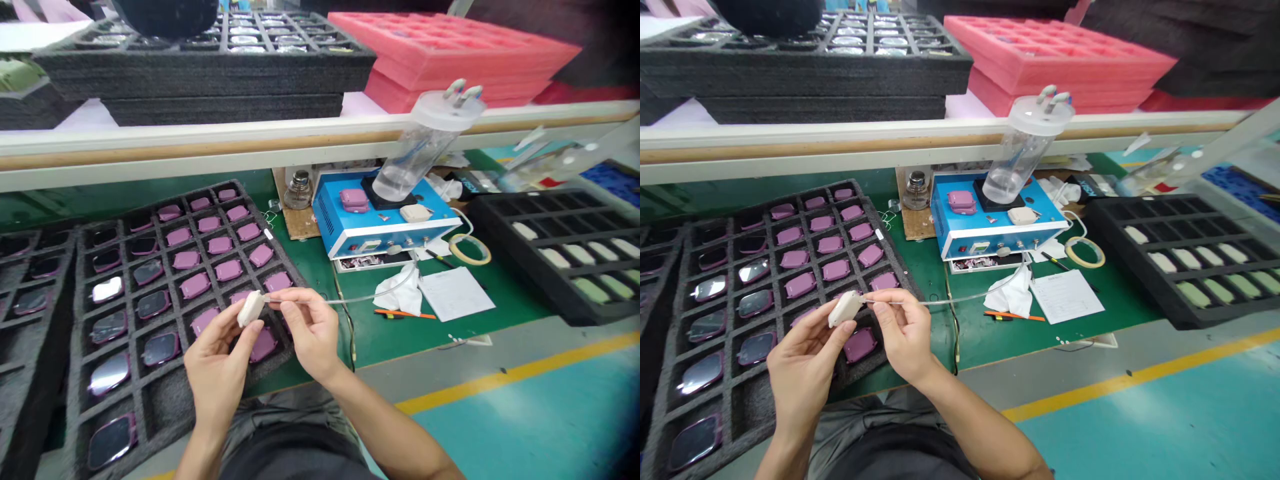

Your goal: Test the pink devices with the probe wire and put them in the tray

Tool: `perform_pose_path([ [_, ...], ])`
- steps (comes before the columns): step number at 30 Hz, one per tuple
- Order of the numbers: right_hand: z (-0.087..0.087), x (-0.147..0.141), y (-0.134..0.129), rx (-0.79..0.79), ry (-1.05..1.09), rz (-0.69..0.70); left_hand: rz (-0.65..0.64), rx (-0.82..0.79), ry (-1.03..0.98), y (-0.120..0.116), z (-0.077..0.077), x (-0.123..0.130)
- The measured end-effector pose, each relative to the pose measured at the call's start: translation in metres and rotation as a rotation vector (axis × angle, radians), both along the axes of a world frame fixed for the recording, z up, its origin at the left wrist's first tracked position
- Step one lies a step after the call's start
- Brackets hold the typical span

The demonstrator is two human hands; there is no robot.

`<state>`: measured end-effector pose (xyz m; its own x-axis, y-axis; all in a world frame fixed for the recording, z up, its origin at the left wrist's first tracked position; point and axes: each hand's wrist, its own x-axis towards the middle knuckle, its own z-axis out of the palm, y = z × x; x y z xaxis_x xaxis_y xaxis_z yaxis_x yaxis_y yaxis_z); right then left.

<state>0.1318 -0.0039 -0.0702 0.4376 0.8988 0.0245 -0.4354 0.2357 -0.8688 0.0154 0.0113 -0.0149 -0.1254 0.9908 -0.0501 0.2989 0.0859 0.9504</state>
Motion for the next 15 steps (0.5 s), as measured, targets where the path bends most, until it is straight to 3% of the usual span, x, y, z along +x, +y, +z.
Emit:
perform_pose_path([
  [6,0.005,0.005,0.008,-0.035,-0.039,0.116,0.031,0.025,0.033,0.002,0.001,-0.001],
  [11,0.029,0.018,0.004,-0.094,-0.376,0.271,-0.077,-0.001,0.081,0.000,0.005,-0.001],
  [13,0.031,0.052,-0.005,-0.155,-0.391,0.249,-0.130,-0.007,0.062,0.000,0.006,-0.002],
  [15,0.028,0.116,-0.019,-0.188,-0.349,0.147,-0.179,-0.016,0.062,0.002,0.004,-0.004],
])
